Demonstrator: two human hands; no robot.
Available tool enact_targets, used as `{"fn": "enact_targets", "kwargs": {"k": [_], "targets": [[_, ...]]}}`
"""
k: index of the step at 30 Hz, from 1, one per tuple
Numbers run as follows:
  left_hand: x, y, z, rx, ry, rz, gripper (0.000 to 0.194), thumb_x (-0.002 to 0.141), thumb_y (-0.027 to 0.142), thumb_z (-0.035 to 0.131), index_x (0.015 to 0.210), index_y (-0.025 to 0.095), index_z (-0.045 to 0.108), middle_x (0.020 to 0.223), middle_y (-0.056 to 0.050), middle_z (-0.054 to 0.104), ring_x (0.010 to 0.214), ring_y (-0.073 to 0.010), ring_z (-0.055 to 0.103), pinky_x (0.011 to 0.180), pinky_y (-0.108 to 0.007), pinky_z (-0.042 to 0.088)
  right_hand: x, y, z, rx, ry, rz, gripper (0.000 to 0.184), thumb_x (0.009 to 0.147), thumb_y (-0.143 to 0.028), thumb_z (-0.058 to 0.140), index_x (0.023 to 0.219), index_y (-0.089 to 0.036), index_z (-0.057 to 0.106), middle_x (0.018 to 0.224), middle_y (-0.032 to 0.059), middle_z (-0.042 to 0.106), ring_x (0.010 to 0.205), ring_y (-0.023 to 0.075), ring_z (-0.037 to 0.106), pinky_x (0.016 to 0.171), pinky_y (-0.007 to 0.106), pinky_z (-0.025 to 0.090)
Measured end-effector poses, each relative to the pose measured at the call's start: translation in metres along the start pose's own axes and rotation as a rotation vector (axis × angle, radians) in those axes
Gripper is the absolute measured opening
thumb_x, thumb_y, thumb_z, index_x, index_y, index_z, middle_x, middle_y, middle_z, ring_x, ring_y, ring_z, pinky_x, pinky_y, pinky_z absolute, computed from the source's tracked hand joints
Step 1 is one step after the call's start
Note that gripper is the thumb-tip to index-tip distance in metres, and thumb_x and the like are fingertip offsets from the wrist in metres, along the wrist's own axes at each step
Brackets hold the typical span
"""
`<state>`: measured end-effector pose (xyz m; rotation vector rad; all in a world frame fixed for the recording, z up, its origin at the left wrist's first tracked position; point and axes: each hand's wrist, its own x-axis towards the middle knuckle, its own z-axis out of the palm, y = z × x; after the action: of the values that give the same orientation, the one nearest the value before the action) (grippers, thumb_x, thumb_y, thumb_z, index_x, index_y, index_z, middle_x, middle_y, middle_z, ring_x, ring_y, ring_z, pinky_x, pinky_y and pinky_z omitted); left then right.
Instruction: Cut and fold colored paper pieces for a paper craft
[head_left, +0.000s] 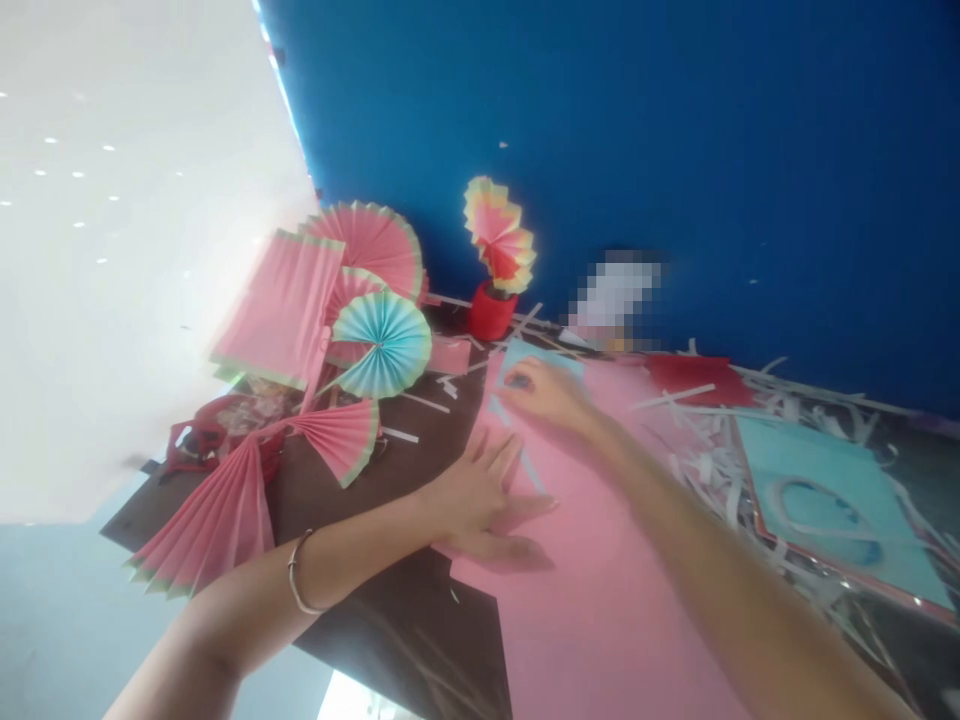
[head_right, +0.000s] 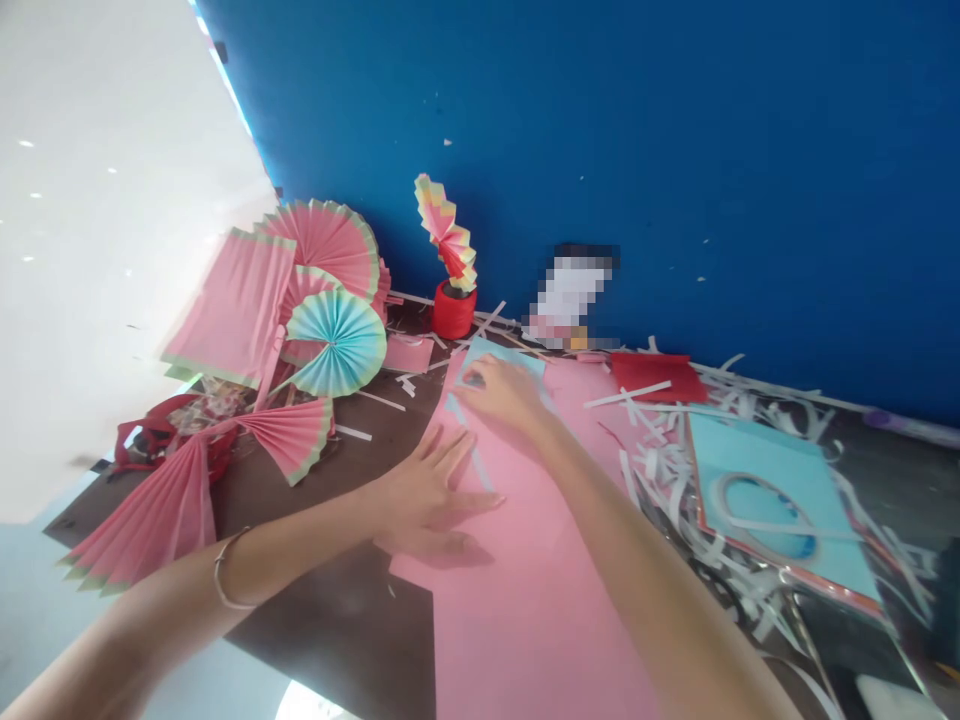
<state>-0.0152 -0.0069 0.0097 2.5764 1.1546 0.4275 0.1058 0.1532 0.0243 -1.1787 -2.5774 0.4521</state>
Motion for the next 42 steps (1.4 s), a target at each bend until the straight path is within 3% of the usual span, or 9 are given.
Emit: {"fn": "enact_targets", "kwargs": {"k": [6, 12, 15, 18, 21, 24, 30, 36, 42], "targets": [[-0.003, -0.003, 0.000, -0.075, 0.056, -0.034, 0.051, 0.078, 0.055, 0.046, 0.123, 0.032, 0.048, 0.147, -0.010, 0.014, 0.133, -0.0380, 0.009, 0.100, -0.062, 0.010, 0.002, 0.001, -0.045, -0.019, -0.318, -0.014, 0.027, 0.069, -0.041, 0.053, 0.055, -0.019, 0.055, 0.054, -0.0017, 0.054, 0.055, 0.0130, 0.048, 0.053, 0.024, 0.032], [0.000, -0.016, -0.010, -0.618, 0.599, -0.395, 0.043, 0.084, 0.041, 0.041, 0.067, 0.014, 0.069, 0.115, -0.013, 0.059, 0.106, -0.0260, 0.055, 0.089, -0.035, 0.043, -0.028, -0.001, -0.085, 0.205, -0.106, 0.000, 0.029, 0.072, -0.044, 0.049, 0.066, -0.017, 0.057, 0.064, 0.0004, 0.058, 0.062, 0.0145, 0.051, 0.054, 0.024, 0.036], [0.010, -0.018, -0.014, -0.845, 0.720, -0.570, 0.034, 0.076, 0.044, 0.053, 0.076, 0.013, 0.068, 0.093, -0.011, 0.067, 0.089, -0.0225, 0.060, 0.078, -0.031, 0.047, -0.053, -0.002, -0.096, 0.297, 0.012, 0.049, 0.027, 0.074, -0.041, 0.048, 0.070, -0.016, 0.058, 0.070, 0.0017, 0.060, 0.067, 0.0155, 0.054, 0.059, 0.025, 0.039], [0.020, -0.016, -0.010, -1.100, 0.686, -0.679, 0.043, 0.067, 0.048, 0.062, 0.095, 0.015, 0.063, 0.084, -0.006, 0.064, 0.071, -0.0152, 0.059, 0.064, -0.026, 0.048, -0.081, -0.005, -0.097, 0.399, 0.132, 0.163, 0.026, 0.075, -0.041, 0.049, 0.074, -0.017, 0.059, 0.074, 0.0021, 0.061, 0.068, 0.0159, 0.055, 0.059, 0.025, 0.040], [0.030, -0.016, -0.002, -1.229, 0.630, -0.701, 0.046, 0.061, 0.051, 0.067, 0.086, 0.012, 0.064, 0.068, -0.002, 0.059, 0.055, -0.0094, 0.053, 0.054, -0.021, 0.044, -0.109, -0.003, -0.088, 0.449, 0.227, 0.295, 0.028, 0.074, -0.043, 0.050, 0.068, -0.017, 0.056, 0.064, 0.0006, 0.057, 0.060, 0.0150, 0.052, 0.052, 0.025, 0.039], [0.040, -0.019, 0.001, -1.116, 0.593, -0.640, 0.043, 0.063, 0.052, 0.064, 0.073, 0.011, 0.065, 0.061, -0.001, 0.057, 0.055, -0.0100, 0.051, 0.052, -0.021, 0.039, -0.134, 0.006, -0.074, 0.543, 0.260, 0.346, 0.026, 0.071, -0.043, 0.053, 0.066, -0.018, 0.055, 0.063, 0.0011, 0.058, 0.059, 0.0161, 0.053, 0.051, 0.027, 0.040], [0.055, -0.011, -0.002, -0.798, 0.338, -0.381, 0.038, 0.072, 0.047, 0.058, 0.074, 0.011, 0.069, 0.068, -0.004, 0.065, 0.064, -0.0146, 0.055, 0.061, -0.024, 0.040, -0.161, 0.023, -0.057, 0.634, 0.354, 0.321, 0.035, 0.066, -0.037, 0.062, 0.095, -0.018, 0.060, 0.088, 0.0070, 0.066, 0.079, 0.0200, 0.060, 0.068, 0.032, 0.047], [0.056, -0.008, 0.006, -0.762, 0.277, -0.301, 0.038, 0.076, 0.044, 0.055, 0.079, 0.009, 0.070, 0.082, -0.010, 0.069, 0.073, -0.0181, 0.059, 0.068, -0.027, 0.043, -0.152, 0.020, -0.049, 0.368, 0.160, 0.206, 0.020, 0.069, -0.037, 0.059, 0.071, -0.019, 0.068, 0.074, 0.0037, 0.069, 0.066, 0.0167, 0.058, 0.063, 0.028, 0.044], [0.053, -0.018, 0.004, -0.834, 0.254, -0.321, 0.040, 0.074, 0.047, 0.056, 0.080, 0.011, 0.070, 0.079, -0.007, 0.069, 0.070, -0.0172, 0.060, 0.066, -0.026, 0.044, -0.143, 0.026, -0.052, 0.410, 0.048, 0.156, 0.022, 0.071, -0.033, 0.053, 0.066, -0.017, 0.069, 0.069, 0.0022, 0.068, 0.064, 0.0162, 0.059, 0.057, 0.024, 0.043]]}}
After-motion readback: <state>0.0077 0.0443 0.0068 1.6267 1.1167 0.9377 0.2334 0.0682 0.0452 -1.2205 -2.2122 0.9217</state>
